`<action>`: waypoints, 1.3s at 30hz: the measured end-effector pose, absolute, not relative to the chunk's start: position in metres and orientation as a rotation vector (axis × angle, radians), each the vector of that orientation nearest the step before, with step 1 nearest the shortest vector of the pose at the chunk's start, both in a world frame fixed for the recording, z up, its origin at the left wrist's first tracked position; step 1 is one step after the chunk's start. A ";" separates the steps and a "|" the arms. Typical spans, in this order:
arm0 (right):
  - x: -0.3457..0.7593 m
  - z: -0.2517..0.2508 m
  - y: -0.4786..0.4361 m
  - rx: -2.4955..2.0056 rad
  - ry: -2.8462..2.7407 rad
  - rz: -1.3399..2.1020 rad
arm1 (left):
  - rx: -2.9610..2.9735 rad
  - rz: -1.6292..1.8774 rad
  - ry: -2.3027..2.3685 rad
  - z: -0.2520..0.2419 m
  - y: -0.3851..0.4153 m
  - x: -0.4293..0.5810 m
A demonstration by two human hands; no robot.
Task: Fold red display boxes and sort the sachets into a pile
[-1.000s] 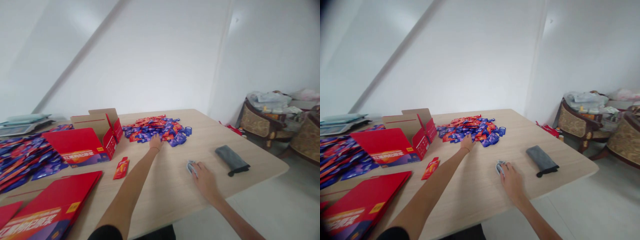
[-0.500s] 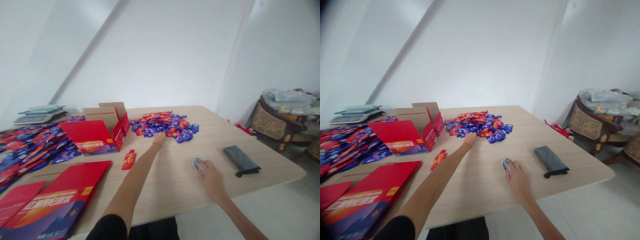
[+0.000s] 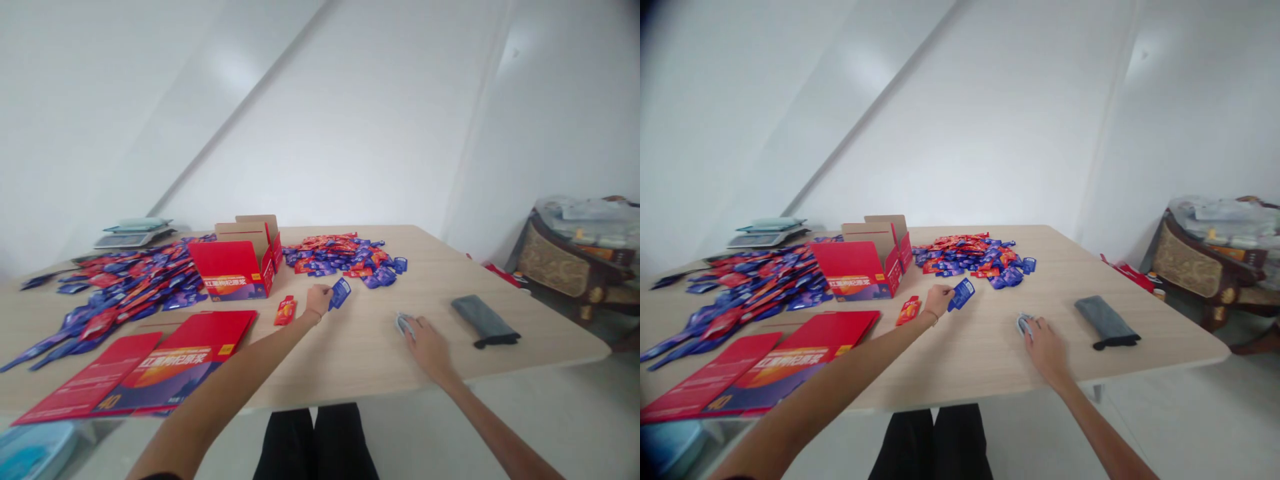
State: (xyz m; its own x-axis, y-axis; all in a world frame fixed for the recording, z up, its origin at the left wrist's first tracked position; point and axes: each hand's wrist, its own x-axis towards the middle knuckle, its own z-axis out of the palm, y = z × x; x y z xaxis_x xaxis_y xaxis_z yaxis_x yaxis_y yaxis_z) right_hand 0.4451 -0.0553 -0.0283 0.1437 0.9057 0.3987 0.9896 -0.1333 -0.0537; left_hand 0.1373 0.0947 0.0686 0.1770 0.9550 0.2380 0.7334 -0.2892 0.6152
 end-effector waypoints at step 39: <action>0.452 -0.028 -0.044 -1.911 -2.033 -0.352 | 2.865 0.909 1.032 -0.016 -0.105 0.017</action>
State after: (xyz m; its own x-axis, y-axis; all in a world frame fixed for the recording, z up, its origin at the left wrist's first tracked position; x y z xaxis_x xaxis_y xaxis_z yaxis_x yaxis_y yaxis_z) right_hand 0.4523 -0.0443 -0.0279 -0.0472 0.9156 0.3994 0.9966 0.0704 -0.0435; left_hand 0.0169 -0.1047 -0.0158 0.6256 0.5748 0.5275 0.5957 -0.7885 0.1526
